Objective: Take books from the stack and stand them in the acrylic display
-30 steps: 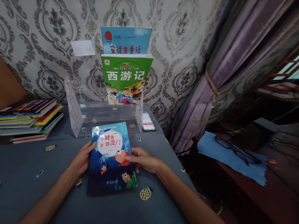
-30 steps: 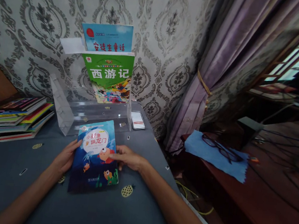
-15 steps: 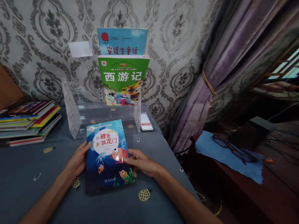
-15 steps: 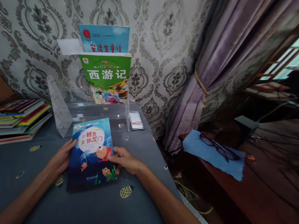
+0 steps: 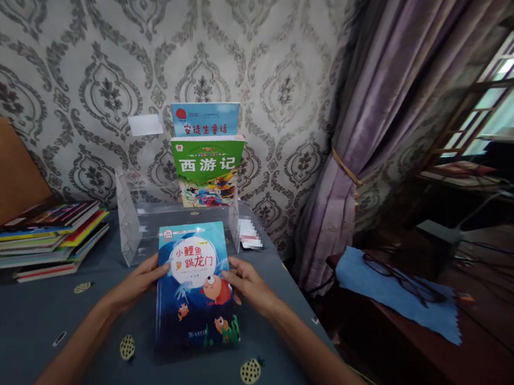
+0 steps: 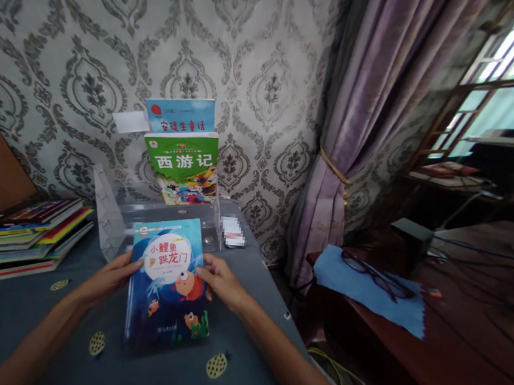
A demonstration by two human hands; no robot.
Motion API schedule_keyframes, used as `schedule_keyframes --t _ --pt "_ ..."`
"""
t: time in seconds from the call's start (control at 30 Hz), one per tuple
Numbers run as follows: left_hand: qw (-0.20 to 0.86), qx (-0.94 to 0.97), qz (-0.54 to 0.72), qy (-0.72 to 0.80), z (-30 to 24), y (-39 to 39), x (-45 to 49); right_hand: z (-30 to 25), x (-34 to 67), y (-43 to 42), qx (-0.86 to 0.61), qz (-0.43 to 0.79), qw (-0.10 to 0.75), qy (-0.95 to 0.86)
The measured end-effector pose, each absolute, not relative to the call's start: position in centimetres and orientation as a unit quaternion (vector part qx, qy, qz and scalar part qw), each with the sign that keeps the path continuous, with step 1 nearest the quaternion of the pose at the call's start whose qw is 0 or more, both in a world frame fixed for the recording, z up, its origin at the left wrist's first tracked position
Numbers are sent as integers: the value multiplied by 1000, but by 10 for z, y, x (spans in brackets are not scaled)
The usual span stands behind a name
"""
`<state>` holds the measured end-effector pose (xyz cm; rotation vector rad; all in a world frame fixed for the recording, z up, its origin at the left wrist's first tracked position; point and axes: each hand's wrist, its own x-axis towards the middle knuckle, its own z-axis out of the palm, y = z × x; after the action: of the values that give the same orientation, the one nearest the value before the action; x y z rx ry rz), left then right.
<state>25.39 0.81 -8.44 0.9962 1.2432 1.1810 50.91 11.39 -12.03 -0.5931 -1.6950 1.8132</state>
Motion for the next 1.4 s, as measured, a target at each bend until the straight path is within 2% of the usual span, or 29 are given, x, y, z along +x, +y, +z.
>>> schedule_keyframes --t 0.43,0.7,0.93,1.07,1.4 --pt "396 516 489 582 -15 60 257 -56 510 158 -190 619 349 -677" --pt "358 528 524 564 43 88 259 -5 504 196 -156 578 389 -700" --pt "328 548 540 549 72 110 254 25 498 223 -153 568 400 -703" --pt "271 575 542 549 88 122 250 43 496 237 -148 532 403 -730" --pt "134 639 583 484 117 146 241 78 488 270 -128 414 479 -763"
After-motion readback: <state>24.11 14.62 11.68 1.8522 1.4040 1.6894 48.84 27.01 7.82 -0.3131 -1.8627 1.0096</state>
